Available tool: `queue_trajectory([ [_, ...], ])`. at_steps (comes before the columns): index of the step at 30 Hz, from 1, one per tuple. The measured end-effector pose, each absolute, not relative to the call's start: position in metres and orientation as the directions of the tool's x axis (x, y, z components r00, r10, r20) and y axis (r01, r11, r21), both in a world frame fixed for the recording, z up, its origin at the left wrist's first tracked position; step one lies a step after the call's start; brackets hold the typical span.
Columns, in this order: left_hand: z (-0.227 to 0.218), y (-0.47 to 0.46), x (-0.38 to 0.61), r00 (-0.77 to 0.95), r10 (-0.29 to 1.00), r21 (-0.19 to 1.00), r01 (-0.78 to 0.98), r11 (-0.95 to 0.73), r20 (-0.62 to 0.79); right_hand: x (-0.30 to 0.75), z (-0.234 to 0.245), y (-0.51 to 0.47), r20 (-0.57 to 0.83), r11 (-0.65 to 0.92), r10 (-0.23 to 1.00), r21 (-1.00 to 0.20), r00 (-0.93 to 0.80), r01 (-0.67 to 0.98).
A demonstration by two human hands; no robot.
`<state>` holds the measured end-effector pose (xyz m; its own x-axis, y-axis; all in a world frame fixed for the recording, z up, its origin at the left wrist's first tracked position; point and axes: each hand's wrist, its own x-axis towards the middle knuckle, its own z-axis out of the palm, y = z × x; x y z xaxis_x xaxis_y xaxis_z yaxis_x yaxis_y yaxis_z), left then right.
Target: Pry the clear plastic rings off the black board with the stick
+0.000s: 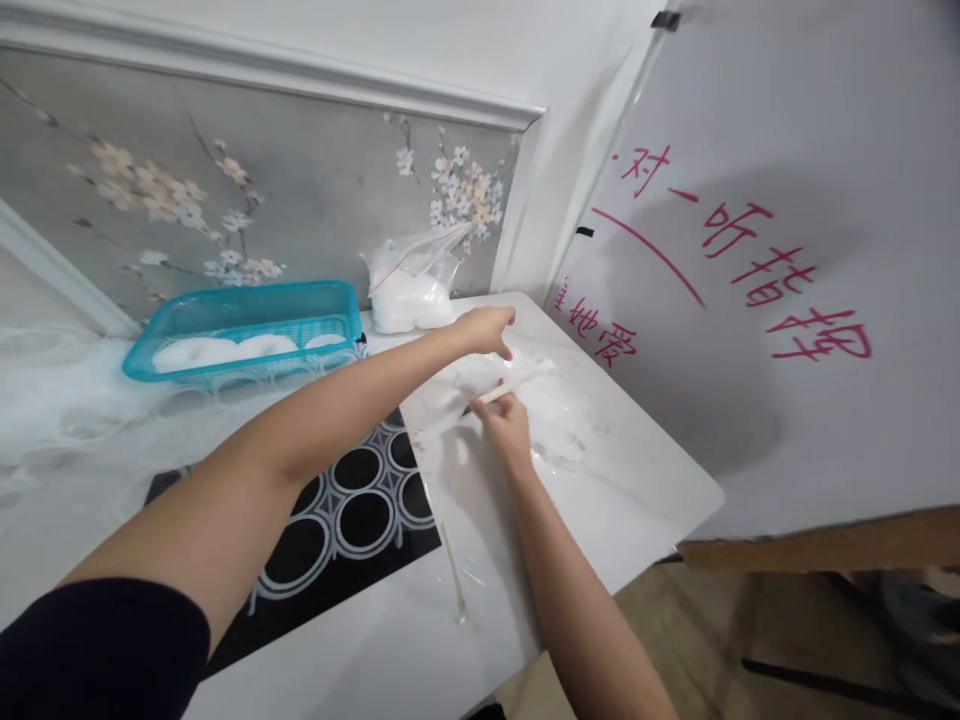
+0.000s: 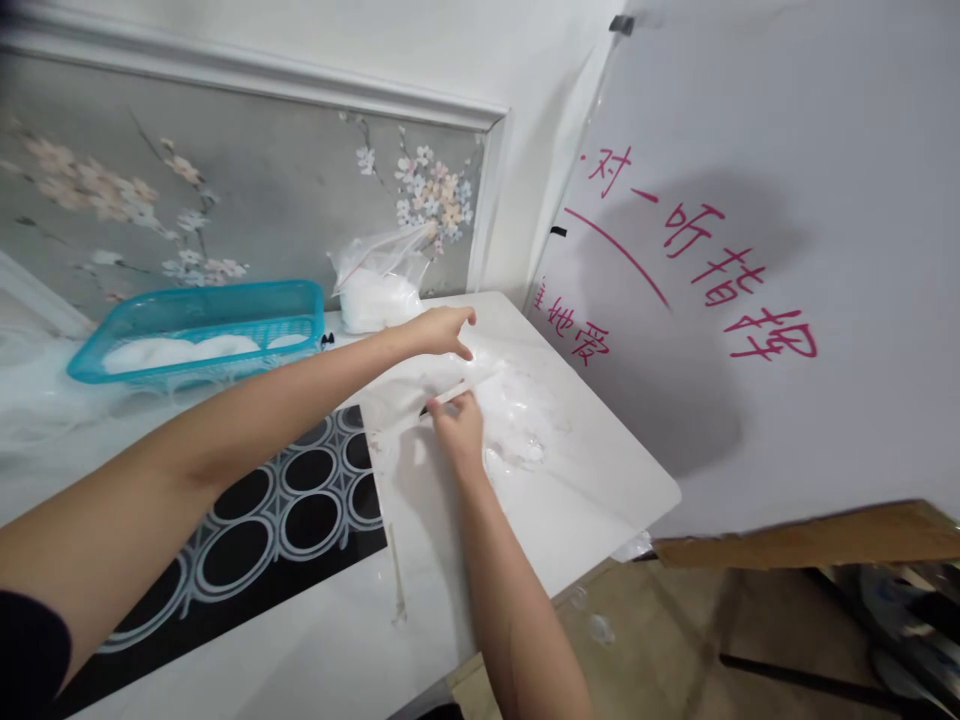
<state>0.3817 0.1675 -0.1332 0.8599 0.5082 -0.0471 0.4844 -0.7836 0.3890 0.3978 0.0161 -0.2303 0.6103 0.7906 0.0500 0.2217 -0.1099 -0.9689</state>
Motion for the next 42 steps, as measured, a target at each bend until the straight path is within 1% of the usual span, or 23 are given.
queue_trajectory([
  [3, -0.136, 0.164, 0.362, 0.869, 0.491, 0.414, 0.471, -0.779, -0.064, 0.423, -0.236, 0.013, 0.073, -0.093, 0.653, -0.98, 0.754, 0.176],
  [6, -0.142, 0.157, 0.338, 0.893, 0.447, 0.411, 0.427, -0.805, -0.053, 0.442, -0.239, 0.009, 0.045, -0.09, 0.561, -0.989, 0.827, 0.115],
  [9, -0.151, 0.142, 0.304, 0.919, 0.394, 0.354, 0.377, -0.856, -0.024, 0.45, -0.236, 0.003, 0.033, -0.07, 0.51, -0.994, 0.859, 0.08],
  [12, -0.159, 0.116, 0.25, 0.943, 0.332, 0.3, 0.32, -0.898, -0.014, 0.443, -0.225, -0.01, 0.059, -0.041, 0.496, -0.995, 0.867, 0.091],
  [13, -0.161, 0.105, 0.228, 0.949, 0.316, 0.289, 0.306, -0.907, -0.013, 0.437, -0.221, -0.015, 0.089, -0.028, 0.488, -0.993, 0.869, 0.118],
  [14, -0.163, 0.094, 0.203, 0.952, 0.306, 0.283, 0.296, -0.912, -0.01, 0.429, -0.217, -0.021, 0.152, -0.018, 0.47, -0.983, 0.87, 0.182],
  [16, -0.168, 0.07, 0.148, 0.952, 0.305, 0.284, 0.294, -0.913, -0.004, 0.411, -0.211, -0.029, 0.361, -0.002, 0.433, -0.916, 0.826, 0.401],
  [17, -0.172, 0.058, 0.121, 0.949, 0.316, 0.285, 0.303, -0.909, -0.002, 0.401, -0.211, -0.031, 0.462, 0.009, 0.446, -0.859, 0.767, 0.512],
  [18, -0.176, 0.047, 0.093, 0.942, 0.337, 0.278, 0.32, -0.906, 0.014, 0.39, -0.212, -0.032, 0.526, 0.025, 0.491, -0.806, 0.695, 0.592],
  [19, -0.181, 0.036, 0.067, 0.923, 0.384, 0.268, 0.369, -0.89, 0.005, 0.38, -0.214, -0.031, 0.539, 0.045, 0.564, -0.776, 0.625, 0.629],
  [21, -0.194, 0.016, 0.021, 0.869, 0.489, 0.22, 0.492, -0.842, -0.07, 0.361, -0.223, -0.027, 0.451, 0.065, 0.73, -0.794, 0.514, 0.605],
  [22, -0.201, 0.006, 0.002, 0.854, 0.51, 0.191, 0.521, -0.832, -0.106, 0.352, -0.228, -0.025, 0.394, 0.055, 0.789, -0.809, 0.471, 0.585],
  [24, -0.212, -0.011, -0.026, 0.847, 0.509, 0.147, 0.529, -0.836, -0.156, 0.337, -0.236, -0.02, 0.312, 0.031, 0.857, -0.826, 0.411, 0.562],
  [27, -0.22, -0.033, -0.048, 0.859, 0.487, 0.115, 0.506, -0.855, -0.159, 0.312, -0.236, -0.018, 0.242, 0.04, 0.92, -0.842, 0.309, 0.538],
  [31, -0.215, -0.056, -0.06, 0.872, 0.472, 0.095, 0.485, -0.869, -0.133, 0.259, -0.223, -0.02, 0.201, 0.119, 0.974, -0.838, 0.099, 0.532],
  [34, -0.211, -0.064, -0.067, 0.888, 0.455, 0.064, 0.459, -0.886, -0.071, 0.209, -0.214, -0.017, 0.199, 0.215, 0.976, -0.851, -0.085, 0.479],
  [36, -0.214, -0.063, -0.072, 0.888, 0.459, 0.016, 0.459, -0.888, 0.006, 0.178, -0.212, -0.012, 0.199, 0.256, 0.964, -0.872, -0.176, 0.418],
  [39, -0.223, -0.055, -0.081, 0.864, 0.475, -0.077, 0.492, -0.867, 0.169, 0.142, -0.214, -0.001, 0.187, 0.27, 0.949, -0.899, -0.256, 0.345],
  [42, -0.231, -0.048, -0.088, 0.831, 0.487, -0.101, 0.527, -0.844, 0.268, 0.122, -0.219, 0.006, 0.168, 0.271, 0.936, -0.906, -0.31, 0.326],
])
